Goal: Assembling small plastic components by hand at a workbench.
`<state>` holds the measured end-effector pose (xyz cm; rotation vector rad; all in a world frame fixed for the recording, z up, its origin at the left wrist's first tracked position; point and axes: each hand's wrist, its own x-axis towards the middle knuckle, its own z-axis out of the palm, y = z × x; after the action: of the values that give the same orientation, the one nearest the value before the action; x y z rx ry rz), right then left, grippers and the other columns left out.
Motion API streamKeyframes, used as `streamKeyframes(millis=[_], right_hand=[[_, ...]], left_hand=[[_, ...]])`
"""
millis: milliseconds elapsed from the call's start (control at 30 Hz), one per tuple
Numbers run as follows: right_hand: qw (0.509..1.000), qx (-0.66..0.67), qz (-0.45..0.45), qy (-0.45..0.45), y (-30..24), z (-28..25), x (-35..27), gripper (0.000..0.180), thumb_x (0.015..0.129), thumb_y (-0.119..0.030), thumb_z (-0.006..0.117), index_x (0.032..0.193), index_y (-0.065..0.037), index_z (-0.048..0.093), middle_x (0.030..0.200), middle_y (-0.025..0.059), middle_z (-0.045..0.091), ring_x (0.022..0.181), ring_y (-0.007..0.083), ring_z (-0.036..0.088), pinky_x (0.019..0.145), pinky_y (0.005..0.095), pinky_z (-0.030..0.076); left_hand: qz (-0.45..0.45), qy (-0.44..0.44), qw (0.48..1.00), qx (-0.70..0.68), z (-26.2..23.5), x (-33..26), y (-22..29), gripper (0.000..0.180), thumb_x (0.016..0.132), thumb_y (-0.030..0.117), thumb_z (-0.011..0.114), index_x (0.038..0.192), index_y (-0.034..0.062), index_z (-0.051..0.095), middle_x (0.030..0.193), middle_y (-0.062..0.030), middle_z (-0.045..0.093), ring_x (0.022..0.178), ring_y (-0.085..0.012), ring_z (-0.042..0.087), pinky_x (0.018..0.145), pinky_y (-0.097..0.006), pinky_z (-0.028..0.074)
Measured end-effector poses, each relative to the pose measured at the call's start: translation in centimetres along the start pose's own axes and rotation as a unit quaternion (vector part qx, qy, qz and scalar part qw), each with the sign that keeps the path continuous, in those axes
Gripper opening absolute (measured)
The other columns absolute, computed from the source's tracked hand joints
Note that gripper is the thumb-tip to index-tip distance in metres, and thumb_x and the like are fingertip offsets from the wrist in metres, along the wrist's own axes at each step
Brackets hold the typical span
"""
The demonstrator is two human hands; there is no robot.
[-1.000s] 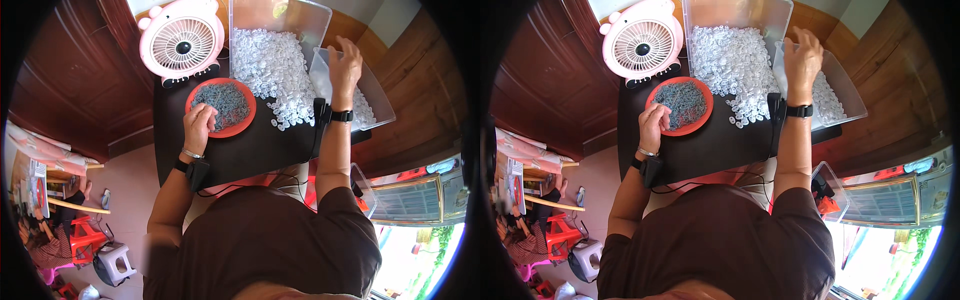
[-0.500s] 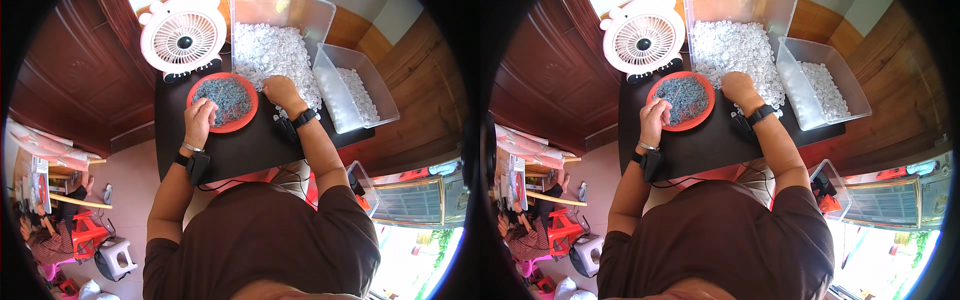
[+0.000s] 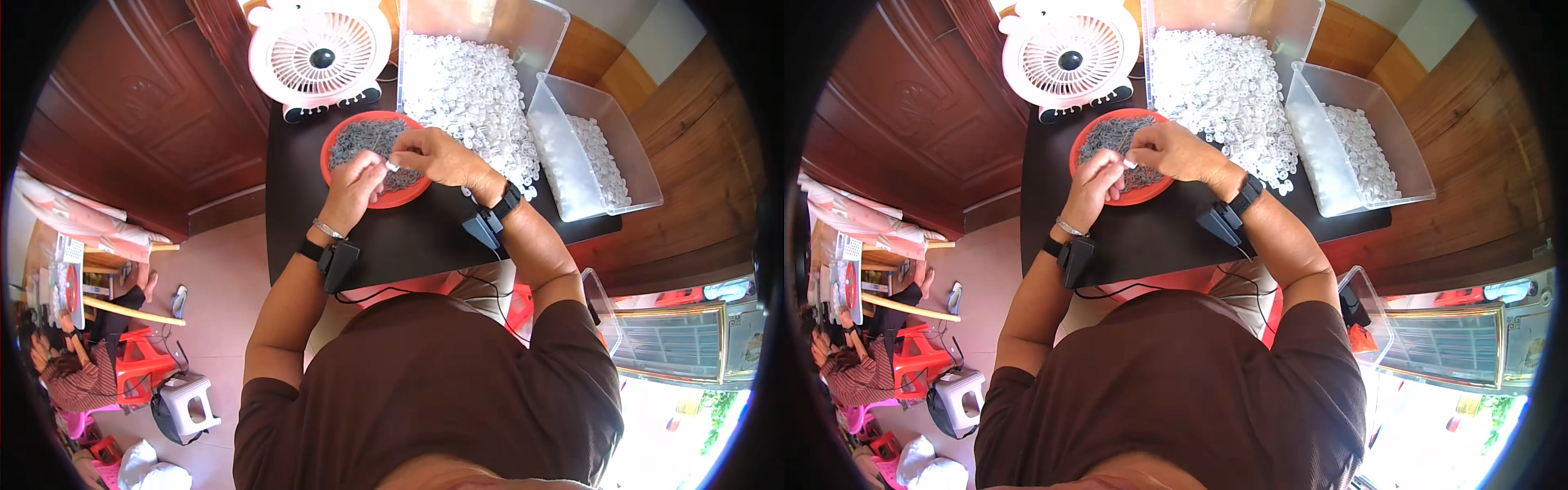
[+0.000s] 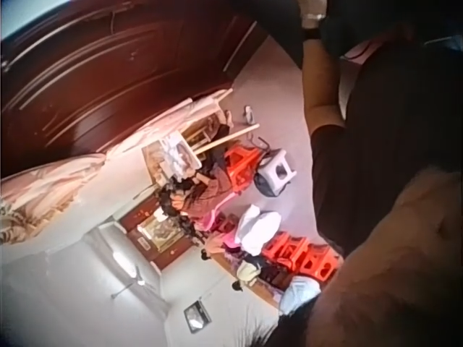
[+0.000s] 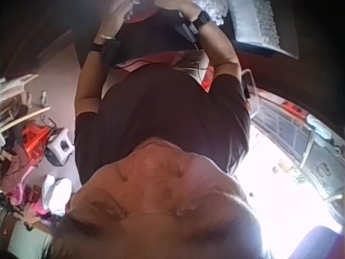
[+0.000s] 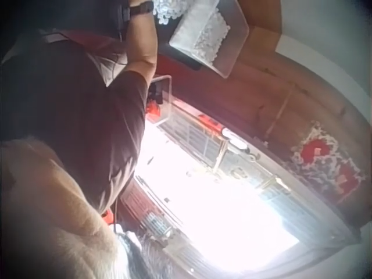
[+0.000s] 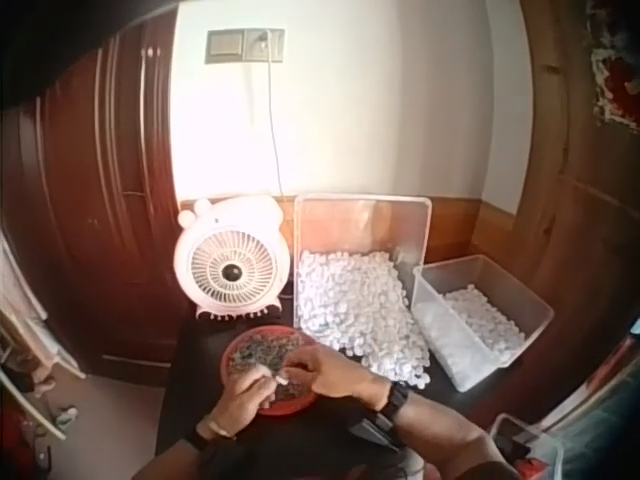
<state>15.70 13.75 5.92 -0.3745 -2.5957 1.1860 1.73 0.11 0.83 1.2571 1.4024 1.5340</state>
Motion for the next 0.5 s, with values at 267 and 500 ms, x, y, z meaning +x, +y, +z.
streamKeyframes(millis=[267, 500], right_hand=[[0.998, 0.056, -0.006, 0.006, -0.4, 1.4, 1.4, 0.023, 0.088, -0.023, 0.061, 0.083, 0.0, 0.061, 0.067, -0.0014, 0.054, 0.066, 0.0067, 0.046, 0.06, 0.0243, 0.04], [0.939, -0.325, -0.067, 0.086, 2.8, 1.5, 0.8, 0.018, 0.073, -0.022, 0.066, 0.085, -0.009, 0.064, 0.085, 0.0091, 0.061, 0.085, 0.0298, 0.059, 0.073, 0.04, 0.049]], left_hand=[[-0.007, -0.008, 1.0, -0.016, -0.7, 0.1, -0.1, 0.016, 0.091, 0.021, 0.048, 0.085, 0.0065, 0.051, 0.066, 0.0001, 0.053, 0.054, -0.0056, 0.047, 0.048, -0.019, 0.036], [0.001, 0.05, 0.998, -0.031, -0.8, 0.2, -0.6, 0.013, 0.089, 0.016, 0.05, 0.082, 0.0061, 0.052, 0.062, 0.001, 0.051, 0.049, -0.0055, 0.046, 0.044, -0.02, 0.034]])
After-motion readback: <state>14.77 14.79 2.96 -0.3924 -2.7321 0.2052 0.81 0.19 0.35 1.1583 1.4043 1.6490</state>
